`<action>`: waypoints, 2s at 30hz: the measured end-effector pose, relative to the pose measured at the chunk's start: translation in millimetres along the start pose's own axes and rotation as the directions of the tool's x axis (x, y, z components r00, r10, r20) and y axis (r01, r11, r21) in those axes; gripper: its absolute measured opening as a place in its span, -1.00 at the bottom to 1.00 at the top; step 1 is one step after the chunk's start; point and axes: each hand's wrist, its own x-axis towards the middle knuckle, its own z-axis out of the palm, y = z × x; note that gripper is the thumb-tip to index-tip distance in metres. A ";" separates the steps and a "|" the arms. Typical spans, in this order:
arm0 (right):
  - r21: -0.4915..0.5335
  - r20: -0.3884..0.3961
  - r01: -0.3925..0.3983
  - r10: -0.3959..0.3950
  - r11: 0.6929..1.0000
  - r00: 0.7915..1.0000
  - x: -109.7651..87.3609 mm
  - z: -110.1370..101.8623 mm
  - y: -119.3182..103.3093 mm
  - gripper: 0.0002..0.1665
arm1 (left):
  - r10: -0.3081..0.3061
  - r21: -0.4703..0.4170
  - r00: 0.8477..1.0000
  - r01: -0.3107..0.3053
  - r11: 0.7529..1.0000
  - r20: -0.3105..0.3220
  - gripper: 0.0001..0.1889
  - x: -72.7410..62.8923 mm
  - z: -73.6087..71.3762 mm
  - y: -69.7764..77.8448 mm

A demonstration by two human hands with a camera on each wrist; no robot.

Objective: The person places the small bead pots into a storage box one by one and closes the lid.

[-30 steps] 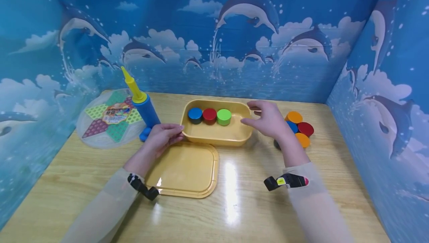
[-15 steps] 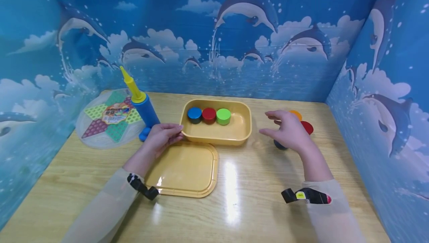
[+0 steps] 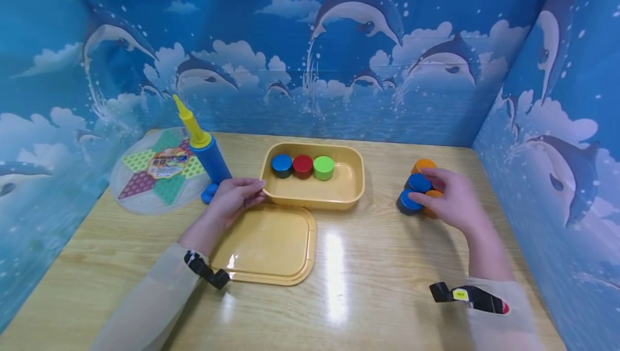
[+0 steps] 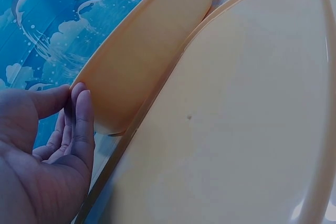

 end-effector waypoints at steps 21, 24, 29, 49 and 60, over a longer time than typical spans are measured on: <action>-0.101 0.023 -0.207 0.210 0.973 0.977 -25.7 -5.4 52.6 0.17 | 0.036 -0.001 0.999 -0.036 0.999 0.004 -0.70 -1.3 -1.2 -0.5; -0.101 0.020 -0.224 0.227 0.969 0.974 -26.3 -2.1 55.0 0.16 | 0.034 -0.005 0.999 -0.034 0.999 0.009 -0.70 0.0 -1.4 -1.4; -0.041 -0.010 -0.242 0.242 0.969 0.970 -24.3 9.0 58.8 0.16 | 0.033 -0.009 0.999 -0.032 0.999 0.004 -0.71 0.8 -1.2 -2.2; 0.086 -0.084 -0.252 0.259 0.964 0.962 -32.7 16.7 65.9 0.01 | 0.019 0.021 1.000 -0.019 1.000 -0.006 -0.73 2.4 -1.0 -3.2; 0.076 -0.047 -0.091 0.095 0.993 0.994 -27.7 -8.9 43.8 0.01 | 0.019 0.003 1.000 -0.019 1.000 -0.001 -0.72 2.5 -2.4 -1.7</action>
